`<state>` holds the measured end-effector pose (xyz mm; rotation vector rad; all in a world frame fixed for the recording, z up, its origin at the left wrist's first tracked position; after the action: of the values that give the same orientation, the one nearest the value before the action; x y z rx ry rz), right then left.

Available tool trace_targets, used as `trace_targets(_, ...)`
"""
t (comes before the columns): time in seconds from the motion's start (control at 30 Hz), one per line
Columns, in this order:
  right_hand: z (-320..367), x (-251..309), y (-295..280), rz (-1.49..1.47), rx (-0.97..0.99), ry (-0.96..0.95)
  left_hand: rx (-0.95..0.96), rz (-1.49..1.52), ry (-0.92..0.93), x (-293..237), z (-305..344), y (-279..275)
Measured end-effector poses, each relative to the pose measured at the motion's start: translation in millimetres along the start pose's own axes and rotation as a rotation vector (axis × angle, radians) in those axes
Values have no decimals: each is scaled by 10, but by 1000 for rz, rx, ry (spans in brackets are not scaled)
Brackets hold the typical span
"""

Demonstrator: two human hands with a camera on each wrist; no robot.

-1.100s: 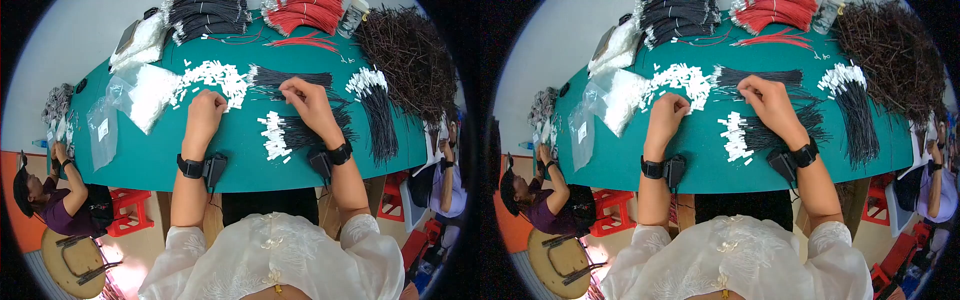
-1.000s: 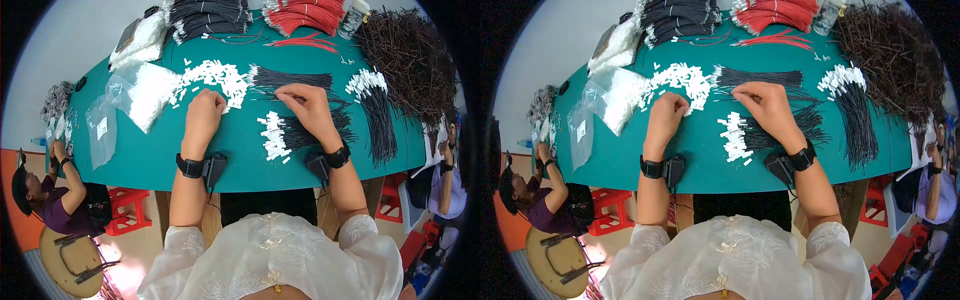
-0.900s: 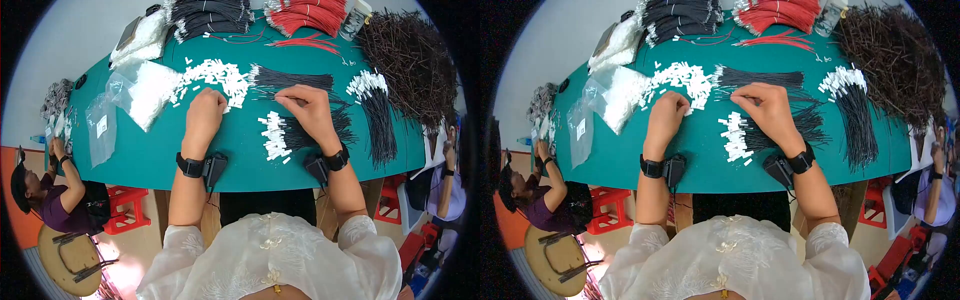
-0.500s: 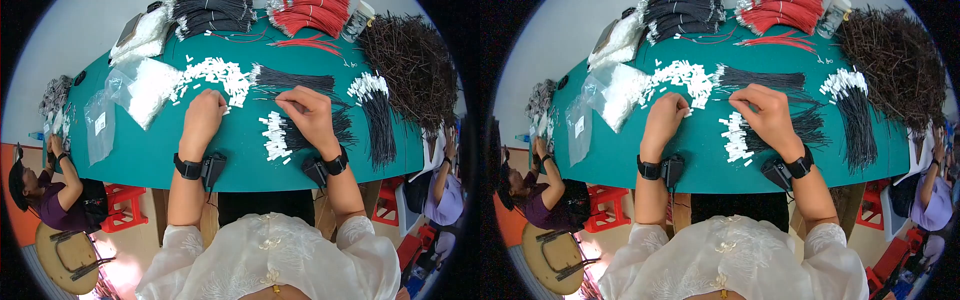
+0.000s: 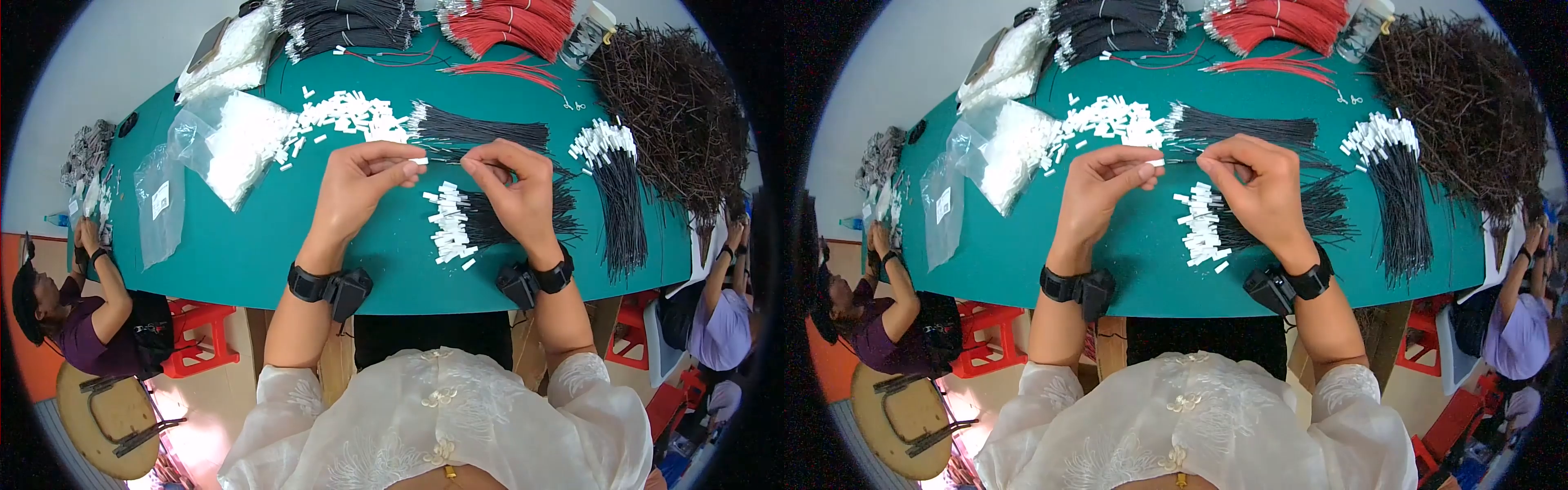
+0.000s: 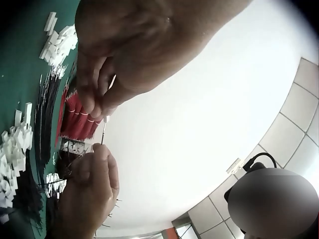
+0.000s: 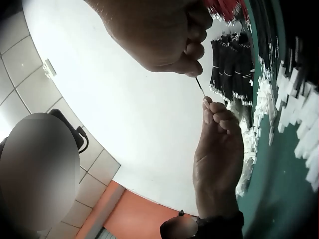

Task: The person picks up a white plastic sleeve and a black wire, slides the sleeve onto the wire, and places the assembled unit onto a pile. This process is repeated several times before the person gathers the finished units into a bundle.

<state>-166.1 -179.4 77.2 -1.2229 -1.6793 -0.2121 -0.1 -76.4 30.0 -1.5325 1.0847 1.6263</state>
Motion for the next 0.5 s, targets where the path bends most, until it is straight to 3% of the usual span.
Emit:
trace_targets(0.2, 43, -178, 26, -258, 3, 217, 48, 8, -15, 20, 21, 69)
trace_targets(0.5, 50, -185, 41, -147, 50, 214, 43, 12, -16, 62, 14, 68)
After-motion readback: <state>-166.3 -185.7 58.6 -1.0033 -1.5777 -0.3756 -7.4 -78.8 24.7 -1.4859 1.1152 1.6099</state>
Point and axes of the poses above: each hand's wrist, its own z-axis away from the middle knuckle, its own y-axis out of the palm, x = y × z, the point moved 8 cm from there along -z, towards the middle knuckle, and after that the axes turned 3 degrees about -x, right-handed, at the moved point
